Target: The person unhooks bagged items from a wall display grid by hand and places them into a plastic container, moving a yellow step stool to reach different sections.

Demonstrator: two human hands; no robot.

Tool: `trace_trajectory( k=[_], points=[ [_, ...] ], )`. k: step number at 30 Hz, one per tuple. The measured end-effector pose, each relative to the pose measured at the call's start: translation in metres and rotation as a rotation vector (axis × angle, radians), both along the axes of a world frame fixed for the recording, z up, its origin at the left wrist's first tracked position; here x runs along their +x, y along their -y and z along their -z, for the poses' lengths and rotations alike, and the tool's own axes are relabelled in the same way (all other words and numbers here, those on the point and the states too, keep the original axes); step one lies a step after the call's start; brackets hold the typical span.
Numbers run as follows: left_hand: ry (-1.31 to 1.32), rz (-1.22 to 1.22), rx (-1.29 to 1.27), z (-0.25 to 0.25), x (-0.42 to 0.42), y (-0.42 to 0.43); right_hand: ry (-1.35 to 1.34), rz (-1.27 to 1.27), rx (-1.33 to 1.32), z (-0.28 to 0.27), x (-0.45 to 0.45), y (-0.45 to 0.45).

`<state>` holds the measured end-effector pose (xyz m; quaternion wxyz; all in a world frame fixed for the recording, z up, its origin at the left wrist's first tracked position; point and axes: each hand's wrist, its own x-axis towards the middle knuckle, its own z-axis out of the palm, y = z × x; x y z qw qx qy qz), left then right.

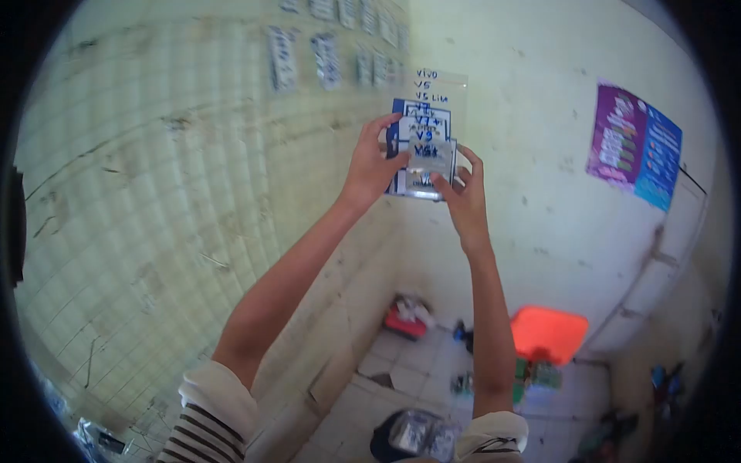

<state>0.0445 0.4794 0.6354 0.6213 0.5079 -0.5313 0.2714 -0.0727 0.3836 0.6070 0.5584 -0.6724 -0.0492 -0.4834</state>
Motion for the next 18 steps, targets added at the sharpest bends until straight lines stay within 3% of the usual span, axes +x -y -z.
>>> trace_trajectory(
  k=[2, 7, 9, 11, 13, 18],
  points=[
    [-0.049, 0.063, 0.045, 0.052, -0.026, 0.025, -0.017, 0.041, 0.046, 0.044, -0.031, 0.014],
    [-0.533, 0.451, 0.262, 0.200, -0.082, 0.055, -0.252, 0.144, 0.139, 0.169, -0.102, 0.035],
    [-0.720, 0.525, 0.366, 0.264, -0.104, 0.057, -0.440, 0.335, 0.096, 0.233, -0.128, 0.042],
    [-0.712, 0.485, 0.476, 0.336, -0.125, 0.056, -0.528, 0.352, 0.205, 0.307, -0.150, 0.041],
    [-0.895, 0.500, 0.607, 0.418, -0.152, 0.043, -0.635, 0.385, 0.314, 0.387, -0.172, 0.029],
    [-1.026, 0.166, 0.984, 0.573, -0.226, -0.039, -0.796, 0.389, 0.495, 0.583, -0.229, -0.059]
  ],
)
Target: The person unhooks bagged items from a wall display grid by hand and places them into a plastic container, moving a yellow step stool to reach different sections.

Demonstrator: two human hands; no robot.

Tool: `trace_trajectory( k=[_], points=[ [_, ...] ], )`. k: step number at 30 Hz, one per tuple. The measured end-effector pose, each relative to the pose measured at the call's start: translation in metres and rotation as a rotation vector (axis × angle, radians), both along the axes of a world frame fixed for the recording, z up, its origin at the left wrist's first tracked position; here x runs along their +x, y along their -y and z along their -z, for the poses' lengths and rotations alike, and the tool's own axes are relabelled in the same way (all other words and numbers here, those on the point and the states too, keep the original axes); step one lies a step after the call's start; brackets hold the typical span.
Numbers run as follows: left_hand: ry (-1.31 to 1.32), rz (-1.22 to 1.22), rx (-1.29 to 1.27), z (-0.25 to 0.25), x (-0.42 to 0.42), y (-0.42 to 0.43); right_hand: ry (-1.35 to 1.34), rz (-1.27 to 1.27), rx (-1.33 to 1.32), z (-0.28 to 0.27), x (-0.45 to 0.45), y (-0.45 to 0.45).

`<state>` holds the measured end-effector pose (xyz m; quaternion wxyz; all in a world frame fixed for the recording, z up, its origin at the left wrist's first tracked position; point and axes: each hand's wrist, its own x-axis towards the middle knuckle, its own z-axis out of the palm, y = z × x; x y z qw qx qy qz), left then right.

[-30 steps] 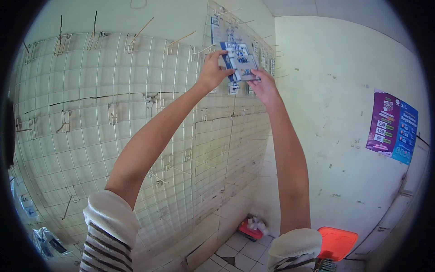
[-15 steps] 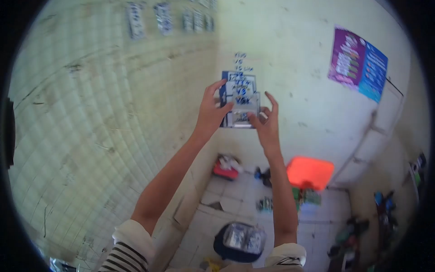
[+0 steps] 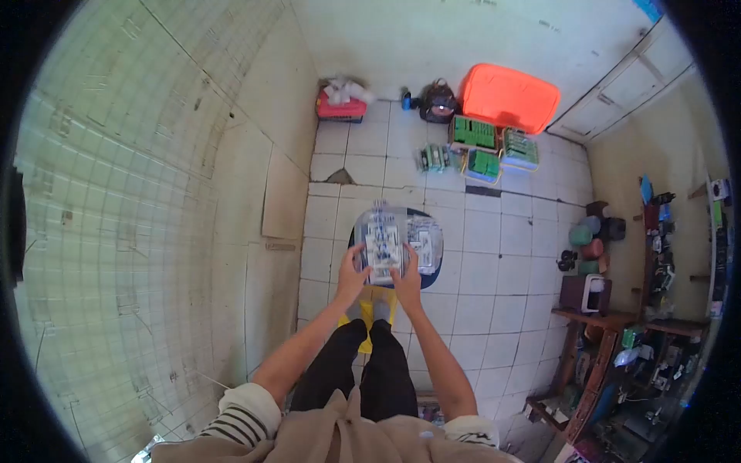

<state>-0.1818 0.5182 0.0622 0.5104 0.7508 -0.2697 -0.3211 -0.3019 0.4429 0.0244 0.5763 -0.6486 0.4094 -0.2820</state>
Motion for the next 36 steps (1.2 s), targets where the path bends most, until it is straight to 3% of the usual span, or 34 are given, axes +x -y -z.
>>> trace_trajectory(
  k=[4, 6, 8, 13, 17, 19, 26, 32, 36],
  points=[
    [-0.037, -0.069, 0.120, 0.106, -0.016, -0.030, -0.191, -0.049, 0.164, 0.059, -0.015, -0.030],
    [-0.054, -0.062, 0.154, 0.154, -0.014, -0.027, -0.261, -0.040, -0.095, 0.102, -0.010, -0.033],
    [0.085, -0.001, 0.082, 0.208, -0.005, -0.018, -0.338, -0.027, -0.149, 0.145, -0.001, -0.023],
    [0.135, 0.115, 0.081, 0.287, 0.023, 0.020, -0.520, -0.011, -0.196, 0.239, 0.029, 0.006],
    [0.213, 0.180, 0.160, 0.335, 0.025, 0.025, -0.630, -0.043, -0.157, 0.273, 0.042, 0.016],
    [0.201, 0.200, 0.203, 0.346, 0.024, 0.028, -0.760, -0.110, -0.191, 0.282, 0.042, 0.018],
    [0.185, 0.216, 0.277, 0.358, 0.021, 0.030, -0.743, -0.160, -0.233, 0.293, 0.036, 0.015],
    [0.200, 0.124, 0.248, 0.289, 0.022, -0.021, -0.718, -0.335, -0.482, 0.247, 0.016, -0.009],
    [0.178, 0.053, 0.403, 0.258, 0.020, -0.114, -0.692, -0.443, -0.376, 0.223, -0.018, -0.036]
  ],
)
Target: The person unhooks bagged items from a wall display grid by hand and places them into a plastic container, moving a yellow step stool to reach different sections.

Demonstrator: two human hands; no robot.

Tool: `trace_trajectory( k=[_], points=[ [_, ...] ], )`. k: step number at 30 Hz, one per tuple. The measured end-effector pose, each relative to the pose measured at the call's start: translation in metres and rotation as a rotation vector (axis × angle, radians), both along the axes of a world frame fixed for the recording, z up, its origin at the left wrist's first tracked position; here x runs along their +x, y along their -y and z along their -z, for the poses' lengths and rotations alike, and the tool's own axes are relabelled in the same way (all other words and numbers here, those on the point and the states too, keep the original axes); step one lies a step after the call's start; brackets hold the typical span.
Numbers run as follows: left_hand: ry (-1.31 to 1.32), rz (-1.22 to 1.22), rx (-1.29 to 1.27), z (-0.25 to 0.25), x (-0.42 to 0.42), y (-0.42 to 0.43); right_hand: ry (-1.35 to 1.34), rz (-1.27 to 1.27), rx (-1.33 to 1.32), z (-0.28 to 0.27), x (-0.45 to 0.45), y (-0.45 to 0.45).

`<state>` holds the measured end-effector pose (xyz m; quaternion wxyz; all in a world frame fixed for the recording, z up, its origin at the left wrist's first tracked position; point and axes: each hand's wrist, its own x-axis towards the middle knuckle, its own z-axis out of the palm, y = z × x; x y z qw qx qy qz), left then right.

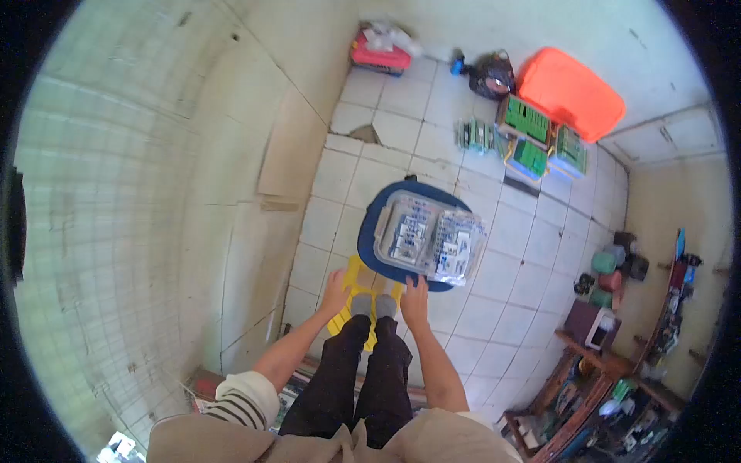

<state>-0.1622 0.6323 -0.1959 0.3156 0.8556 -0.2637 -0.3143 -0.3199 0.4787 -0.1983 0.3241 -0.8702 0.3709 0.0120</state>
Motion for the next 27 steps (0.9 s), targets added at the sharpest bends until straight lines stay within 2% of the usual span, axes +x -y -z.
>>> trace_trajectory(
  k=[1, 3, 4, 5, 6, 7, 9, 10, 11, 14, 16, 19, 20, 22, 26, 27],
  points=[
    [0.015, -0.033, 0.074, -0.010, -0.001, -0.027, 0.035, -0.035, -0.025, -0.012, -0.009, -0.009],
    [0.051, -0.094, 0.087, -0.023, -0.004, -0.082, -0.060, -0.071, 0.028, -0.011, -0.033, -0.023],
    [0.105, -0.097, 0.232, -0.029, -0.008, -0.107, -0.088, -0.043, 0.105, -0.025, -0.039, -0.030],
    [0.030, -0.171, 0.274, -0.039, -0.011, -0.131, -0.085, -0.044, 0.148, -0.030, -0.050, -0.036],
    [0.118, -0.156, 0.269, -0.033, -0.019, -0.162, -0.061, -0.118, 0.109, -0.049, -0.058, -0.040],
    [0.060, -0.169, 0.350, -0.037, -0.023, -0.181, -0.018, -0.164, 0.083, -0.056, -0.071, -0.045],
    [0.029, -0.072, 0.371, -0.076, -0.032, -0.199, 0.095, -0.103, 0.111, -0.054, -0.105, -0.055],
    [0.044, 0.008, 0.374, -0.088, -0.035, -0.202, 0.053, -0.124, 0.085, -0.064, -0.119, -0.055],
    [-0.020, 0.009, 0.380, -0.100, -0.037, -0.198, 0.026, -0.025, 0.193, -0.083, -0.131, -0.053],
    [-0.166, -0.030, 0.307, -0.130, -0.039, -0.180, -0.055, 0.137, 0.260, -0.103, -0.183, -0.054],
    [-0.226, 0.050, 0.304, -0.141, -0.030, -0.157, -0.133, 0.248, 0.179, -0.109, -0.216, -0.063],
    [-0.160, 0.323, 0.253, -0.133, -0.008, -0.123, -0.158, 0.527, 0.143, -0.120, -0.240, -0.068],
    [-0.079, 0.453, 0.245, -0.136, 0.000, -0.106, -0.184, 0.644, 0.151, -0.123, -0.247, -0.081],
    [-0.102, 0.562, 0.201, -0.136, 0.018, -0.067, -0.243, 0.885, 0.195, -0.123, -0.257, -0.129],
    [-0.123, 0.712, 0.172, -0.158, 0.038, 0.011, -0.075, 1.237, 0.188, -0.126, -0.249, -0.213],
    [-0.127, 0.771, 0.179, -0.159, 0.038, 0.024, 0.009, 1.355, 0.366, -0.128, -0.244, -0.234]
  ],
)
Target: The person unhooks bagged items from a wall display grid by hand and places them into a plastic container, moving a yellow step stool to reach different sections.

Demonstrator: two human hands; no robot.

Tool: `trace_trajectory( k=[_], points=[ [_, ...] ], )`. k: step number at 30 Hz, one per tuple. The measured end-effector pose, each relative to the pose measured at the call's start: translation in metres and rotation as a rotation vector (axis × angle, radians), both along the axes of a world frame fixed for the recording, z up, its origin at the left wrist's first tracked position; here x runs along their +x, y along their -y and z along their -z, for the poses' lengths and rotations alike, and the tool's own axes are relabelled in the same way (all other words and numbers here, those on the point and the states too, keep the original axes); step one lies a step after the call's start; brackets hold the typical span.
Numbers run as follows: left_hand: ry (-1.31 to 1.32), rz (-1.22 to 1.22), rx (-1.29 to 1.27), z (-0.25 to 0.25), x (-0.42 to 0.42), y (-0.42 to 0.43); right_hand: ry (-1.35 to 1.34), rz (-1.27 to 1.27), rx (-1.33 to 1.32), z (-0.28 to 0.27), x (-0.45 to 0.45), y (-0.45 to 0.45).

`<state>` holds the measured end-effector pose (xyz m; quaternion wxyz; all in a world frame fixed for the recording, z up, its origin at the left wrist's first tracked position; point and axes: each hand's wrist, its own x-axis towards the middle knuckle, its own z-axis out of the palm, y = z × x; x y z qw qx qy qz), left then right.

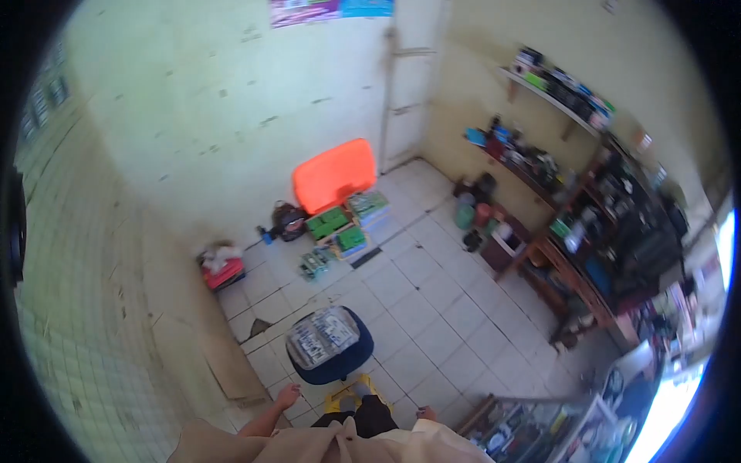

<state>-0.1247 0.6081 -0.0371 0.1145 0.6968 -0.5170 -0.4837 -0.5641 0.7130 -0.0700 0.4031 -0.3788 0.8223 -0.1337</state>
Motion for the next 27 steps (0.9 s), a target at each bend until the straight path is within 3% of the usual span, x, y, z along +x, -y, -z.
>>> trace_trajectory(
  k=[1, 3, 8, 12, 14, 19, 21, 24, 27],
  points=[
    [0.022, 0.050, -0.046, 0.003, 0.003, 0.016, 0.123, 0.150, 0.090, -0.004, 0.005, -0.021],
    [0.035, 0.142, -0.093, 0.007, 0.003, 0.038, 0.185, 0.203, 0.192, -0.014, 0.014, -0.058],
    [0.117, 0.436, -0.076, 0.012, -0.030, 0.066, 0.109, 0.140, 0.287, -0.032, 0.031, -0.132],
    [0.018, 0.559, 0.006, 0.016, -0.077, 0.066, 0.087, 0.119, 0.341, -0.037, 0.035, -0.175],
    [-0.068, 0.630, 0.001, -0.015, -0.106, 0.060, 0.070, 0.077, 0.355, -0.030, 0.035, -0.194],
    [-0.215, 0.665, -0.071, -0.025, -0.133, 0.043, -0.060, -0.166, 0.322, 0.015, 0.042, -0.219],
    [-0.181, 0.663, -0.026, -0.017, -0.127, 0.038, -0.099, 0.042, 0.161, 0.021, 0.042, -0.206],
    [-0.259, 0.570, 0.012, 0.006, -0.087, 0.021, 0.202, 0.365, 0.112, -0.019, 0.036, -0.166],
    [-0.009, 0.544, 0.092, 0.019, -0.051, 0.019, 0.216, 0.381, 0.094, -0.018, 0.025, -0.135]
  ],
)
